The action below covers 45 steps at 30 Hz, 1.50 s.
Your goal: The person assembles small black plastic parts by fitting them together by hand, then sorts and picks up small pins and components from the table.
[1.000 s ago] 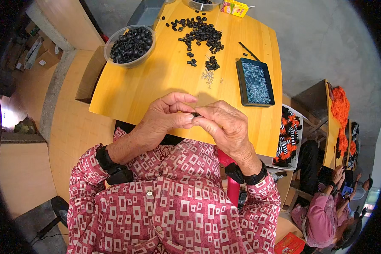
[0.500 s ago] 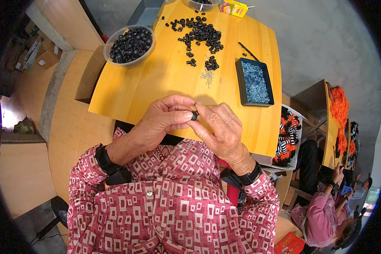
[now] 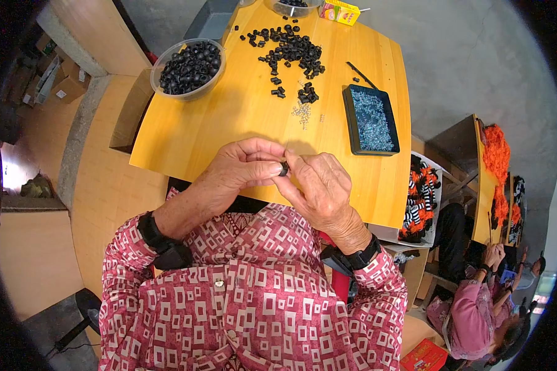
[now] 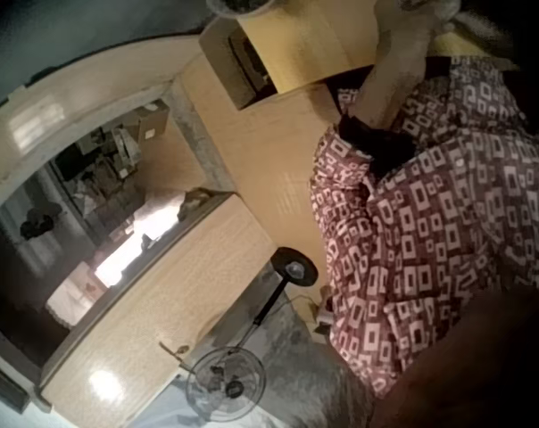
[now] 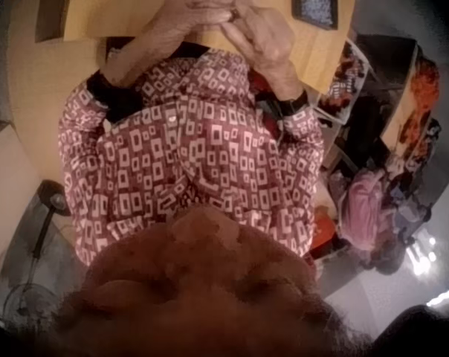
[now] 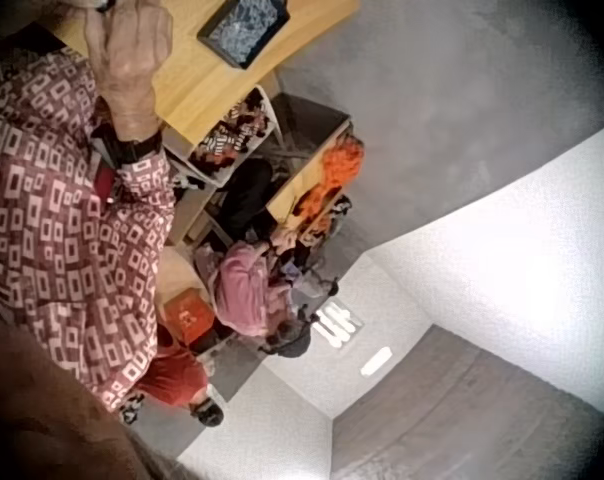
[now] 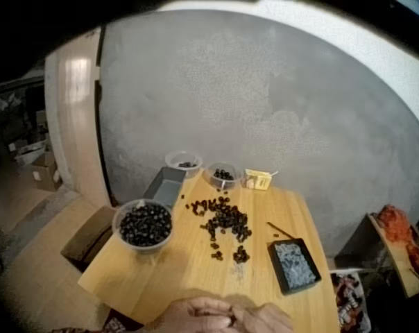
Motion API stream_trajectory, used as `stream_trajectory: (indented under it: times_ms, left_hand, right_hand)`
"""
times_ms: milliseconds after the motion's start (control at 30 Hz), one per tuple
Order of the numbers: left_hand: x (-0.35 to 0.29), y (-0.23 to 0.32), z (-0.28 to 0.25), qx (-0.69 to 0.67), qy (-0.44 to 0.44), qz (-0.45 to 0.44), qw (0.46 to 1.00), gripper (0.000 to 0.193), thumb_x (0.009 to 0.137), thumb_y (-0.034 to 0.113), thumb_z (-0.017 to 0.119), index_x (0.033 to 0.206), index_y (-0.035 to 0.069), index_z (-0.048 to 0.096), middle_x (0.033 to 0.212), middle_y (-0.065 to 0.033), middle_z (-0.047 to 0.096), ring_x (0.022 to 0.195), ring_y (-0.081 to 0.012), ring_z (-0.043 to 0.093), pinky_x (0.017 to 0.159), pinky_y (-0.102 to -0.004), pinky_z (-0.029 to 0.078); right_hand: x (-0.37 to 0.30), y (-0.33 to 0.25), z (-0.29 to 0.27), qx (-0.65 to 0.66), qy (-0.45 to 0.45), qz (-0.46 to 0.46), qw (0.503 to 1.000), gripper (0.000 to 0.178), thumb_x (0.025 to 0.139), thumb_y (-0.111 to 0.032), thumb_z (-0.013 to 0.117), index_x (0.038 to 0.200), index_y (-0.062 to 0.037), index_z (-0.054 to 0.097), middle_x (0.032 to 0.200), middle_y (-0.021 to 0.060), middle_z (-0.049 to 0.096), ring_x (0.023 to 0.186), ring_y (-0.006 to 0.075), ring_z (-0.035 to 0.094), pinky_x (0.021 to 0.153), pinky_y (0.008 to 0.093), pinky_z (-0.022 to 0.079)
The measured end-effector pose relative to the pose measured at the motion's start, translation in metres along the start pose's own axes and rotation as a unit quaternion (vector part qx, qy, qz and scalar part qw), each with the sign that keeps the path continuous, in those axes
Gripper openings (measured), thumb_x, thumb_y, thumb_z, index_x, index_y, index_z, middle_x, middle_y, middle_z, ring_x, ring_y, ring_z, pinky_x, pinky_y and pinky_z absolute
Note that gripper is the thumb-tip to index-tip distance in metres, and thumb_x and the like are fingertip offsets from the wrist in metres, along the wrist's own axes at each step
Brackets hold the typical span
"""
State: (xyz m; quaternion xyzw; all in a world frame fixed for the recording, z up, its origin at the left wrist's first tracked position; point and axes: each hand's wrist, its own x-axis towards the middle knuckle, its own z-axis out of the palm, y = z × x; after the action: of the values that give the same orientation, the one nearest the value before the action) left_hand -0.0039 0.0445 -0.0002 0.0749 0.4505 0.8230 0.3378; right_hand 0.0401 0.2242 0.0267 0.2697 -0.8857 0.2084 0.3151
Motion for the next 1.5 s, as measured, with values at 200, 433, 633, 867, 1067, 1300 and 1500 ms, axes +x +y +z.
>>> stream_trajectory:
  times_ms: [200,433,633,867,1067,1300,1500]
  left_hand:
    - [0.008,0.011,-0.010,0.096,-0.078,-0.024,0.992,0.022,0.088,0.017,0.067,0.104,0.002,0.067,0.096,-0.0012,0.065,0.089,-0.0083,0.058,0.081,-0.0239,0.047]
    - [0.013,-0.002,-0.011,0.085,-0.068,0.017,0.994,0.017,0.088,0.015,0.066,0.099,0.002,0.068,0.092,-0.0015,0.066,0.086,-0.0091,0.059,0.082,-0.0247,0.047]
    - [0.009,-0.004,-0.006,0.093,-0.043,0.046,0.994,0.018,0.087,0.015,0.067,0.099,0.002,0.068,0.092,-0.0022,0.066,0.088,-0.0093,0.059,0.083,-0.0250,0.046]
    - [0.008,-0.001,-0.005,0.136,-0.033,0.039,0.989,0.022,0.088,0.018,0.067,0.102,0.001,0.067,0.098,-0.0022,0.065,0.091,-0.0089,0.058,0.085,-0.0250,0.046]
    - [0.006,0.005,-0.013,0.095,-0.072,0.010,0.993,0.026,0.090,0.020,0.066,0.107,0.000,0.066,0.099,-0.0020,0.064,0.089,-0.0088,0.059,0.082,-0.0246,0.048]
    - [0.007,0.002,-0.014,0.206,-0.076,0.044,0.975,0.022,0.091,0.017,0.064,0.104,-0.001,0.065,0.095,-0.0015,0.065,0.087,-0.0080,0.058,0.081,-0.0237,0.048]
    - [0.001,0.008,-0.026,0.108,-0.066,-0.038,0.991,0.018,0.089,0.011,0.064,0.102,-0.001,0.065,0.096,-0.0050,0.067,0.091,-0.0123,0.064,0.084,-0.0257,0.050]
  right_hand:
    - [0.004,-0.002,-0.002,-0.047,-0.011,-0.024,0.999,0.036,0.067,-0.008,0.080,0.099,0.0031,0.065,0.076,0.0091,0.058,0.064,0.0233,0.057,0.058,0.0331,0.046]
    - [0.007,0.003,0.001,0.007,-0.031,-0.003,0.999,0.041,0.069,-0.016,0.081,0.103,0.0001,0.065,0.078,0.0086,0.058,0.069,0.0236,0.058,0.061,0.0336,0.046]
    - [0.014,0.007,-0.011,-0.054,-0.076,-0.033,0.995,0.040,0.070,-0.020,0.079,0.101,0.0000,0.064,0.079,0.0075,0.057,0.070,0.0235,0.057,0.061,0.0331,0.045]
    - [0.013,0.008,-0.009,-0.105,-0.084,-0.089,0.987,0.032,0.071,-0.020,0.078,0.090,0.0004,0.063,0.072,0.0065,0.053,0.064,0.0221,0.054,0.056,0.0337,0.041]
    - [0.014,0.007,-0.011,-0.097,-0.084,-0.080,0.989,0.027,0.071,-0.017,0.077,0.086,-0.0006,0.062,0.069,0.0056,0.051,0.062,0.0210,0.053,0.055,0.0333,0.040]
    - [0.020,0.005,-0.022,-0.106,-0.193,-0.079,0.972,0.021,0.076,-0.020,0.073,0.082,-0.0040,0.062,0.068,0.0060,0.051,0.062,0.0214,0.054,0.056,0.0332,0.042]
    - [0.019,0.040,-0.031,-0.041,-0.135,0.042,0.989,0.019,0.082,-0.016,0.069,0.092,-0.0013,0.065,0.072,0.0100,0.054,0.065,0.0273,0.057,0.059,0.0367,0.046]
